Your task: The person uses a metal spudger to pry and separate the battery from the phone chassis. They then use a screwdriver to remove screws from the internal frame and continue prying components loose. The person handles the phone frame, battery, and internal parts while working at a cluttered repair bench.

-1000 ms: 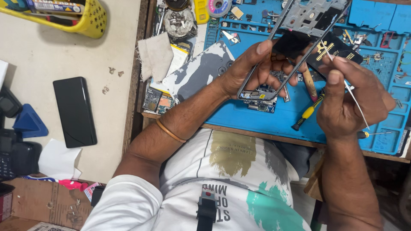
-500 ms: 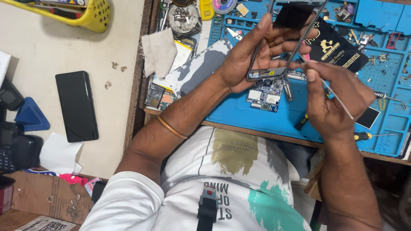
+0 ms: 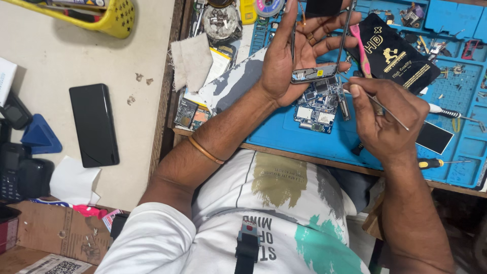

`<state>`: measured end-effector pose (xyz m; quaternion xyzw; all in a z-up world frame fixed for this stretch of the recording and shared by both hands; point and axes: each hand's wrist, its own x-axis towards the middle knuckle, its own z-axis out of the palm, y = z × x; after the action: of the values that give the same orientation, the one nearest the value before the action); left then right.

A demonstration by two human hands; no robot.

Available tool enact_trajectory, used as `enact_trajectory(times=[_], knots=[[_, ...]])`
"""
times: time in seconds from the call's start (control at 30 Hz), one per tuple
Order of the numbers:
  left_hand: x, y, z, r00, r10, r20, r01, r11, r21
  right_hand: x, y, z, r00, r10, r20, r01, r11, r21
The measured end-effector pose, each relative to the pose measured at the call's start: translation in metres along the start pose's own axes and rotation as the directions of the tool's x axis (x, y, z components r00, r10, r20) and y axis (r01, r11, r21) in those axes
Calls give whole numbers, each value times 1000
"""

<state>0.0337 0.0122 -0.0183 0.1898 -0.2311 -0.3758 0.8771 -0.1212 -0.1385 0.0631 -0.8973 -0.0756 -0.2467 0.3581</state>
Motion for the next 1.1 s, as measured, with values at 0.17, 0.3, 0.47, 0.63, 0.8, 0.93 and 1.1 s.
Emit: enact_trajectory(times=[0.17, 0.3, 0.47, 0.63, 0.8, 0.93, 1.1], knots=[[-1, -2, -2, 1000, 22, 7, -22, 999, 29, -8, -2, 2, 996, 65, 58, -64, 998, -19], [2, -5, 4, 999, -14, 43, 15, 1000, -24, -8, -12, 9, 996, 44, 77, -50, 995, 81], [0, -15, 5, 986, -119, 119, 137, 977, -163, -8, -19, 19, 994, -1, 110, -19, 984, 176], [0, -20, 7, 970, -236, 52, 242, 956, -168, -8, -19, 20, 993, -32, 112, 22, 996, 89], [3, -9, 33, 961, -259, 97, 262, 965, -20, 7, -36, 14, 983, -186, 9, 186, 982, -11], [-2, -10, 41, 950, -302, 80, 295, 952, 82, 8, -47, 9, 996, -85, 8, 84, 995, 56], [-4, -12, 39, 918, -390, 76, 382, 919, 100, 13, -52, 5, 972, -214, -92, 217, 976, 18]])
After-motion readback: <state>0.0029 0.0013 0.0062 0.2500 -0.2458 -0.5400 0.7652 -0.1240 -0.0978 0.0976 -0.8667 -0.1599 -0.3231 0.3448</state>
